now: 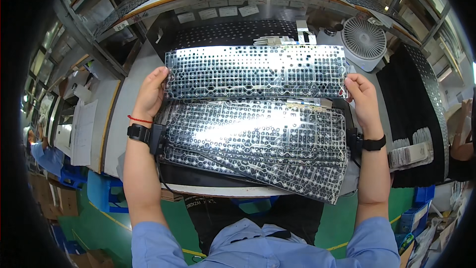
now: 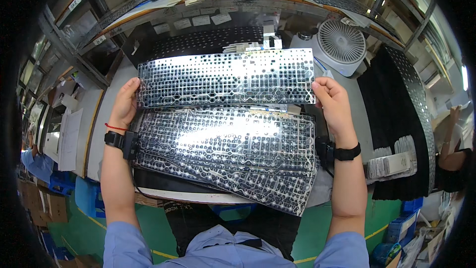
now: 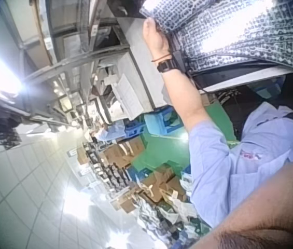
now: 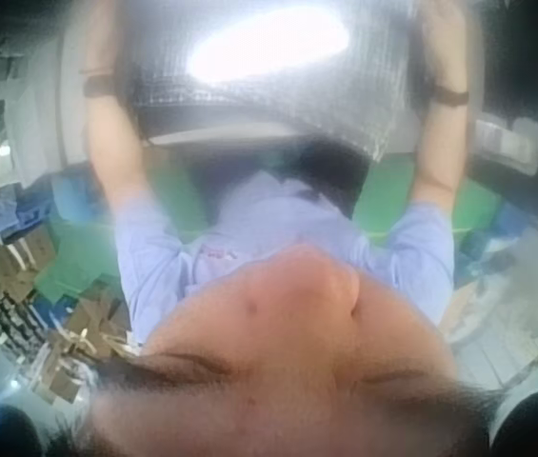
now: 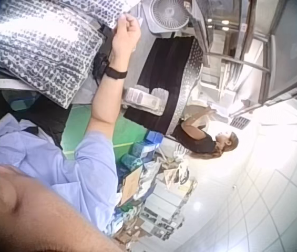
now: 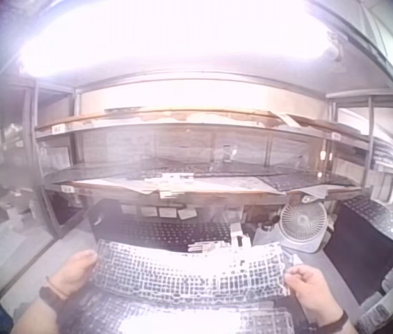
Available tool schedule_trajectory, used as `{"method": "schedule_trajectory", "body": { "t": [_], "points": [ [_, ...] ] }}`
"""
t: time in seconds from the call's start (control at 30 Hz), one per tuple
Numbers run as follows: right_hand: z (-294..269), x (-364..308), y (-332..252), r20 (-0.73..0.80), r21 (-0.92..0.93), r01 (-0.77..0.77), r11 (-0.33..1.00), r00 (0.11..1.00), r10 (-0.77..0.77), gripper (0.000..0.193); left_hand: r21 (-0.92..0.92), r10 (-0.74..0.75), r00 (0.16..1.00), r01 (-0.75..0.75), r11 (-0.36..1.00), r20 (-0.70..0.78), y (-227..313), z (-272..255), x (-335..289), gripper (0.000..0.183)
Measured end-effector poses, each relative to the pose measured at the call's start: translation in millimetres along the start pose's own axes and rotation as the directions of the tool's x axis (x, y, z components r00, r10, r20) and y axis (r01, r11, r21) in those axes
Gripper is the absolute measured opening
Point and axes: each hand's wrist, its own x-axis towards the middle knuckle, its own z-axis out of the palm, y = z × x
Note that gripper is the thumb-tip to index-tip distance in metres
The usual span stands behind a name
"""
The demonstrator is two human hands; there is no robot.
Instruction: Inspecting and sorting metal internal keyboard plates containing dome switches at a manufacturing workstation.
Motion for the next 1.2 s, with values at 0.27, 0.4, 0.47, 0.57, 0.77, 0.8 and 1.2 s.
{"method": "schedule_trajectory", "body": {
  "t": [0.27, 0.4, 0.47, 0.57, 0.77, 0.8, 1.2],
  "points": [
    [-1, -4, -7, -0.042, 0.084, 0.074, 0.994, 0.997, -0.07, 0.014, -0.035, 0.017, 0.994, -0.013, 0.999, 0.107, 0, -19, 2, 0.017],
    [7, -7, -15, -0.103, 0.091, 0.059, 0.994, 0.993, -0.05, 0.015, -0.129, 0.036, 0.995, -0.024, 0.991, 0.091, 5, -8, -1, 0.021],
    [9, -6, -15, -0.158, 0.159, 0.085, 0.984, 0.986, -0.06, 0.016, -0.14, -0.01, 1.0, 0.007, 0.99, -0.024, 10, 2, -5, 0.023],
    [-2, -2, -7, -0.131, 0.222, 0.15, 0.964, 0.984, -0.122, 0.014, -0.121, 0.01, 0.999, -0.005, 0.993, 0.046, 5, -4, -1, 0.024],
    [10, -6, -15, -0.096, 0.039, 0.121, 0.992, 0.988, -0.117, 0.026, 0.03, 0.026, 0.999, -0.027, 0.999, 0.034, 6, 12, -5, 0.035],
    [9, -6, -14, -0.096, 0.03, 0.122, 0.992, 0.988, -0.119, 0.028, 0.054, -0.005, 1.0, 0.005, 0.999, 0.002, 6, 14, -5, 0.032],
    [9, -8, -16, -0.052, 0.076, 0.16, 0.984, 0.986, -0.157, 0.029, 0.022, 0.017, 0.999, -0.016, 1.0, -0.043, 1, -9, 2, 0.017]
  ]
}}
